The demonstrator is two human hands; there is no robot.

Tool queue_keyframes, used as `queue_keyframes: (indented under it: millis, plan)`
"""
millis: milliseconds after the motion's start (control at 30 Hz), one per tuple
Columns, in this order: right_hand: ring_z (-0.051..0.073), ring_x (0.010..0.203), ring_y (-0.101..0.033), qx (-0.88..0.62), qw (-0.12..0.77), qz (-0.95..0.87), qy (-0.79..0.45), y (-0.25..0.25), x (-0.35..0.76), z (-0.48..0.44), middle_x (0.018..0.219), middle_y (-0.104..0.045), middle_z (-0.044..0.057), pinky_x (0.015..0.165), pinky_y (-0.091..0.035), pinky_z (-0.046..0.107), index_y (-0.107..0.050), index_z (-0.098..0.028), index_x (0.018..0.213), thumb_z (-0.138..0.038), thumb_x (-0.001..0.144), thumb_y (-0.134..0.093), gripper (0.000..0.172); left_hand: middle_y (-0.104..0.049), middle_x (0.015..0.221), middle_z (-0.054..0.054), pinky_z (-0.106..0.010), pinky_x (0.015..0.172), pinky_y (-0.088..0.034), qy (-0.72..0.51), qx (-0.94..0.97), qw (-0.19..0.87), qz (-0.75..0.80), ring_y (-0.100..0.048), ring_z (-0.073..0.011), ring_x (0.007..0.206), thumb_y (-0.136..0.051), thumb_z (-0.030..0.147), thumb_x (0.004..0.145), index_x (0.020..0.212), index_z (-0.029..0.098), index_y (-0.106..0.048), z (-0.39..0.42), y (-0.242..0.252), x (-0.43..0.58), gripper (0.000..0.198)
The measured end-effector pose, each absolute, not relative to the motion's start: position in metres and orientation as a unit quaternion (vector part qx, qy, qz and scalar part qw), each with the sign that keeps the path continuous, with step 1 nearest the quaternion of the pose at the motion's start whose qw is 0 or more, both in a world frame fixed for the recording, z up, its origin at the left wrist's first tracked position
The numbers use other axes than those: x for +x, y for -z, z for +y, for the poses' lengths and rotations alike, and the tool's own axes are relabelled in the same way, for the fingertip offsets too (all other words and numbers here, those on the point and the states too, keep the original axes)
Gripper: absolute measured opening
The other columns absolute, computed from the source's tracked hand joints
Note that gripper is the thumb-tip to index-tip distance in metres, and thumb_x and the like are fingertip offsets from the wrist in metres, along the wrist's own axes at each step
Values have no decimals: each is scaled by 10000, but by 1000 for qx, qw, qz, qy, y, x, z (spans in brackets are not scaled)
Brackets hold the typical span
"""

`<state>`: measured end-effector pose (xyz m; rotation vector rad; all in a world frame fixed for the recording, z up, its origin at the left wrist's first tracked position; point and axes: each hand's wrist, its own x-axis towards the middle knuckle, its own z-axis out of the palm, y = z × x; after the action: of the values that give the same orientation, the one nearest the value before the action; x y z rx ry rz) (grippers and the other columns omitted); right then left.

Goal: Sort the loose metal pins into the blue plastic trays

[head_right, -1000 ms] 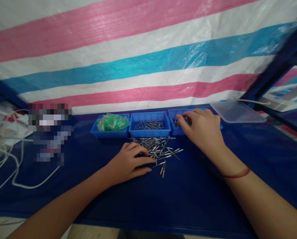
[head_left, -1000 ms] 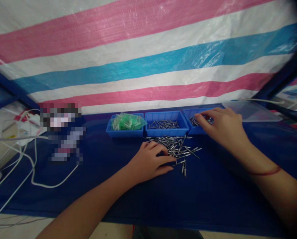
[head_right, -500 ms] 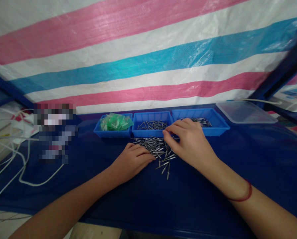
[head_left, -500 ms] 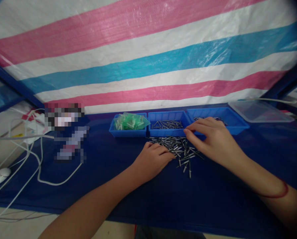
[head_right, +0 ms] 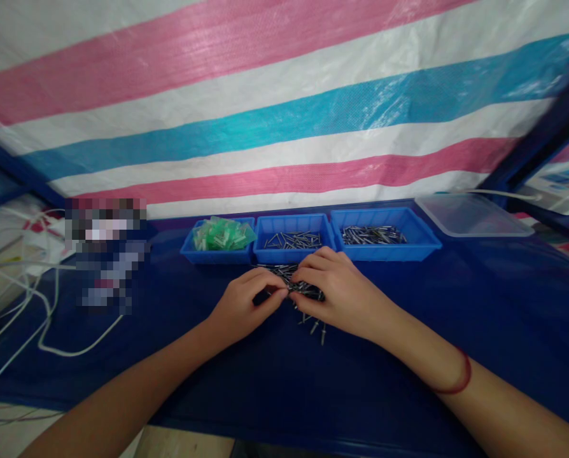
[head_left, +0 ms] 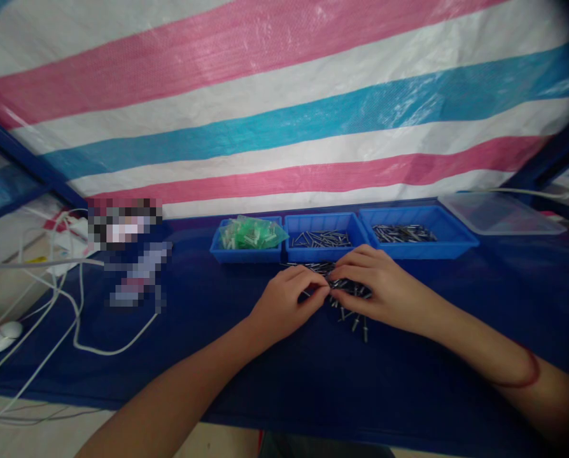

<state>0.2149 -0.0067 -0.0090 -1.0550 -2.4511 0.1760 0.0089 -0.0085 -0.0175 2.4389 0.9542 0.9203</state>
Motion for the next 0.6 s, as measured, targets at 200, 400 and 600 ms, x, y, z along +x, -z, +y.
queue_keyframes:
  millis: [200, 400, 600]
  plan:
    - [188, 877, -569, -354, 295, -880, -113, 7, 212, -7, 898, -661, 54, 790, -430, 360, -646, -199, 869, -240, 889, -521, 133, -670, 865, -44, -251, 764, -476, -381, 833, 223, 334, -614, -137, 808, -538, 222, 885, 870, 162, -621, -10, 13, 9, 103]
    - [162, 821, -590, -399, 372, -805, -233, 4, 211, -11, 860, -666, 31, 749, -462, 319, -643, -211, 890, -292, 874, -553, 122, -655, 822, -33, -236, 731, -476, -381, 810, 257, 365, -608, -129, 764, -542, 242, 881, 875, 159, -617, -12, 12, 9, 112]
    - [154, 713, -581, -414, 378, -761, -326, -2, 208, -17, 776, -662, 28, 652, -467, 298, -674, -210, 826, -393, 824, -610, 194, -680, 901, -47, -241, 741, -487, -357, 810, 304, 351, -629, -137, 795, -513, 272, 903, 1003, 157, -610, -12, 13, 8, 181]
